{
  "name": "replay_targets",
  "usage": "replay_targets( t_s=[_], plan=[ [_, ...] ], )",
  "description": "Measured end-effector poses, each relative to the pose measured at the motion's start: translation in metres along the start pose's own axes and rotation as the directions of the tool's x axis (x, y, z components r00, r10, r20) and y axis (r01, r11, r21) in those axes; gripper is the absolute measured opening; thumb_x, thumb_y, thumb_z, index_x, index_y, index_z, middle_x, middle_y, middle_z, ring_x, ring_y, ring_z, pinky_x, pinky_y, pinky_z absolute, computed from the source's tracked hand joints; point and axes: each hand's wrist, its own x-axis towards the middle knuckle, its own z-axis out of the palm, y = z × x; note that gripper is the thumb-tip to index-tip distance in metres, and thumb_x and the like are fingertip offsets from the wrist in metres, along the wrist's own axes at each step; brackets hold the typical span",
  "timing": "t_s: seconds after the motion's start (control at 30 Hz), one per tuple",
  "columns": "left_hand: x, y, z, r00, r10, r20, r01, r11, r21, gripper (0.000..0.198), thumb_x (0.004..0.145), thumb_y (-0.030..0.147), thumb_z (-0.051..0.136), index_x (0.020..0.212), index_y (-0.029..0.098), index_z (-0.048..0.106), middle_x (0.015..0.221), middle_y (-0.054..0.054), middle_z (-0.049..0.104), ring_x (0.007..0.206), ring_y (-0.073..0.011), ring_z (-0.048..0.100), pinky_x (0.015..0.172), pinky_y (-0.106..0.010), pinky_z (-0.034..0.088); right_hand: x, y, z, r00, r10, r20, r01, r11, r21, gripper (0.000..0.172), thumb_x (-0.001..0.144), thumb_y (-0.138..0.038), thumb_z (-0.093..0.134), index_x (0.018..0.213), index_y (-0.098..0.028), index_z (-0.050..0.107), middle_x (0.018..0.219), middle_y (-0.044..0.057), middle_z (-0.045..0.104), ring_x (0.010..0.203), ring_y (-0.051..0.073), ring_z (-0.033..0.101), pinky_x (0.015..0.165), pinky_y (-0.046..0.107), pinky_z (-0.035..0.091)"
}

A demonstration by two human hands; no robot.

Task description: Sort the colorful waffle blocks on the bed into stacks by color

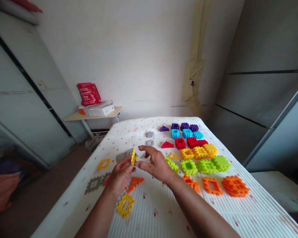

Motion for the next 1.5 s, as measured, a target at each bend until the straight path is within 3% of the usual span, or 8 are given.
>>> replay_targets(
  t_s=[0.2, 0.33, 0.53, 0.7, 1.0, 1.23, 1.37, 1.5],
  plan=[
    [-0.003, -0.009, 0.004, 0.998, -0.02, 0.051, 0.015, 0.995, 0.094, 0.053, 0.06, 0.028, 0.077, 0.11, 0.018, 0.065, 0.103, -0.009, 0.066, 0.095, -0.0203, 0.059, 0.084, -0.031, 0.043, 0.0, 0.006, 0.007, 1.0, 0.008, 0.022, -0.009, 0.999, 0.036, 0.05, 0.072, -0.032, 0.069, 0.117, -0.018, 0.055, 0.096, 0.004, 0.062, 0.074, 0.013, 0.053, 0.062, 0.025, 0.045],
    [-0.003, -0.005, -0.002, 0.998, -0.012, 0.067, 0.0, 0.983, 0.185, 0.06, 0.058, 0.027, 0.077, 0.116, 0.019, 0.062, 0.1, -0.007, 0.065, 0.091, -0.0193, 0.059, 0.081, -0.029, 0.044, -0.001, 0.01, 0.007, 0.995, -0.093, -0.024, 0.088, 0.983, -0.159, 0.054, 0.069, -0.025, 0.068, 0.121, -0.021, 0.052, 0.1, 0.006, 0.062, 0.079, 0.016, 0.056, 0.07, 0.03, 0.048],
    [0.001, 0.001, -0.01, 0.991, 0.043, -0.124, 0.002, 0.942, 0.337, 0.029, 0.061, 0.039, 0.071, 0.077, 0.015, 0.068, 0.077, -0.004, 0.065, 0.071, -0.0153, 0.057, 0.067, -0.025, 0.043, -0.006, 0.017, 0.011, 0.945, -0.287, 0.156, 0.325, 0.777, -0.54, 0.07, 0.074, -0.02, 0.062, 0.138, -0.017, 0.031, 0.12, 0.015, 0.056, 0.102, 0.027, 0.051, 0.085, 0.042, 0.046],
    [-0.002, 0.002, -0.003, 1.0, 0.026, -0.016, -0.016, 0.891, 0.454, 0.019, 0.061, 0.033, 0.069, 0.066, 0.015, 0.064, 0.062, 0.0, 0.058, 0.063, -0.0136, 0.052, 0.062, -0.024, 0.039, -0.008, 0.015, 0.019, 0.929, -0.274, 0.248, 0.369, 0.729, -0.576, 0.073, 0.074, -0.018, 0.06, 0.139, -0.015, 0.029, 0.11, 0.013, 0.059, 0.099, 0.027, 0.051, 0.084, 0.04, 0.048],
    [-0.001, 0.002, -0.006, 0.996, 0.003, -0.092, 0.039, 0.89, 0.455, 0.02, 0.06, 0.034, 0.067, 0.063, 0.015, 0.062, 0.055, 0.002, 0.052, 0.055, -0.0113, 0.045, 0.056, -0.024, 0.035, -0.008, 0.017, 0.015, 0.94, -0.231, 0.251, 0.335, 0.764, -0.552, 0.047, 0.078, -0.024, 0.061, 0.122, -0.016, 0.05, 0.119, 0.015, 0.058, 0.105, 0.026, 0.051, 0.087, 0.042, 0.047],
    [-0.002, 0.005, -0.002, 0.998, -0.035, -0.042, 0.051, 0.875, 0.481, 0.02, 0.059, 0.035, 0.069, 0.062, 0.016, 0.065, 0.057, 0.001, 0.056, 0.058, -0.0133, 0.05, 0.057, -0.024, 0.039, -0.011, 0.007, 0.019, 0.952, -0.148, 0.267, 0.289, 0.716, -0.635, 0.044, 0.076, -0.02, 0.059, 0.119, -0.013, 0.052, 0.117, 0.014, 0.058, 0.103, 0.027, 0.05, 0.087, 0.041, 0.047],
    [0.0, 0.002, -0.009, 0.995, -0.033, -0.095, 0.071, 0.9, 0.431, 0.032, 0.054, 0.042, 0.074, 0.072, 0.016, 0.071, 0.073, -0.006, 0.068, 0.071, -0.0185, 0.06, 0.068, -0.027, 0.045, -0.006, 0.001, -0.009, 0.968, -0.106, 0.226, 0.234, 0.705, -0.67, 0.046, 0.072, -0.013, 0.056, 0.117, -0.016, 0.052, 0.116, 0.012, 0.058, 0.104, 0.025, 0.05, 0.088, 0.039, 0.045],
    [0.005, -0.002, -0.021, 0.985, -0.007, -0.171, 0.066, 0.936, 0.346, 0.037, 0.052, 0.044, 0.078, 0.075, 0.015, 0.071, 0.072, -0.005, 0.069, 0.066, -0.0155, 0.059, 0.064, -0.026, 0.047, -0.003, 0.004, -0.076, 0.995, -0.027, 0.093, 0.086, 0.677, -0.731, 0.047, 0.07, -0.01, 0.057, 0.117, -0.016, 0.054, 0.114, 0.01, 0.059, 0.106, 0.023, 0.05, 0.09, 0.036, 0.043]
  ],
)
